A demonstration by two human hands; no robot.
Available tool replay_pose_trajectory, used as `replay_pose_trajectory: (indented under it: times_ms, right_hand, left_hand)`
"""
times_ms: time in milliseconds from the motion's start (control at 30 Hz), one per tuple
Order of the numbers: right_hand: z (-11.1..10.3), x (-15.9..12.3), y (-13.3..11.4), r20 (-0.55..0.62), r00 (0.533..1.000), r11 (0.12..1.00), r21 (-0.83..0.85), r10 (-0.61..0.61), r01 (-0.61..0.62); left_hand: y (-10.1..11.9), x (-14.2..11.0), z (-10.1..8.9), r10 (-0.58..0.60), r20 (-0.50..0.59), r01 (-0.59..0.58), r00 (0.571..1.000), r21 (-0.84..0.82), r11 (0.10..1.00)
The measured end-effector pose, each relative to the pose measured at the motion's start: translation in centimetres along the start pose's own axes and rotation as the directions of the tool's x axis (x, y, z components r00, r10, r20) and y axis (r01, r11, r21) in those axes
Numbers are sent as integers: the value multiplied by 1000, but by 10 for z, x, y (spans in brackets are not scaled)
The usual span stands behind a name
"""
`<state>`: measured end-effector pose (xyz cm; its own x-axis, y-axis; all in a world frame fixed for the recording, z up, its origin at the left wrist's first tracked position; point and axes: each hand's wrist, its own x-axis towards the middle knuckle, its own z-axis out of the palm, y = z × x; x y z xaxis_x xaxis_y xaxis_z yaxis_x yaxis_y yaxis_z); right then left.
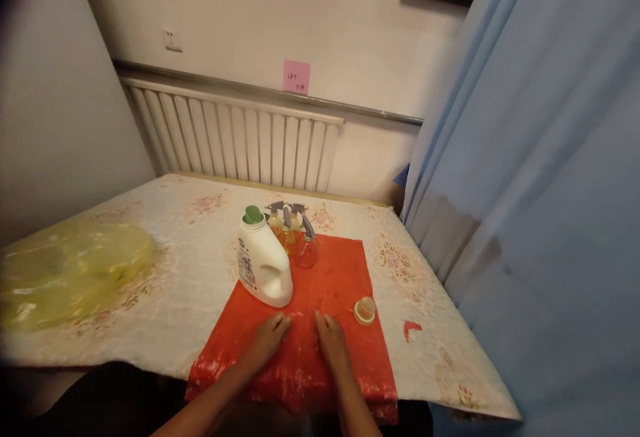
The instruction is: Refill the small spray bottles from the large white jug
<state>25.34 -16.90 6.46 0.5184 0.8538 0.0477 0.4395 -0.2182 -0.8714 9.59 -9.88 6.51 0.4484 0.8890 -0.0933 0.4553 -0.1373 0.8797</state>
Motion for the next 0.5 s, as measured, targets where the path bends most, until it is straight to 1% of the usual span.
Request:
replay_pose_trajectory:
  times_ms: [133, 233, 300, 367, 500]
  right_hand:
    - [-1, 29, -5, -29, 1000, 1000, -29, -2, 1]
    - [1, 63, -16, -93, 995, 998, -58, -29, 24]
    - [7, 87, -27, -142, 989, 996, -75, -50, 40]
    - [16, 112, -38, -180, 981, 994, -93, -74, 58]
    - [37, 154, -54, -219, 967, 984, -154, -128, 95]
  left_hand:
    - [-9, -6, -25, 36, 94, -37, 995, 15, 999]
    - [-13, -14, -46, 46, 134, -47, 990, 4, 999]
    - [-16, -20, -55, 28, 150, -24, 988, -29, 999]
    - [-21, -25, -60, -12, 161, 22, 987, -59, 998]
    - [-37, -32, -61, -65, 190, 81, 980, -74, 994]
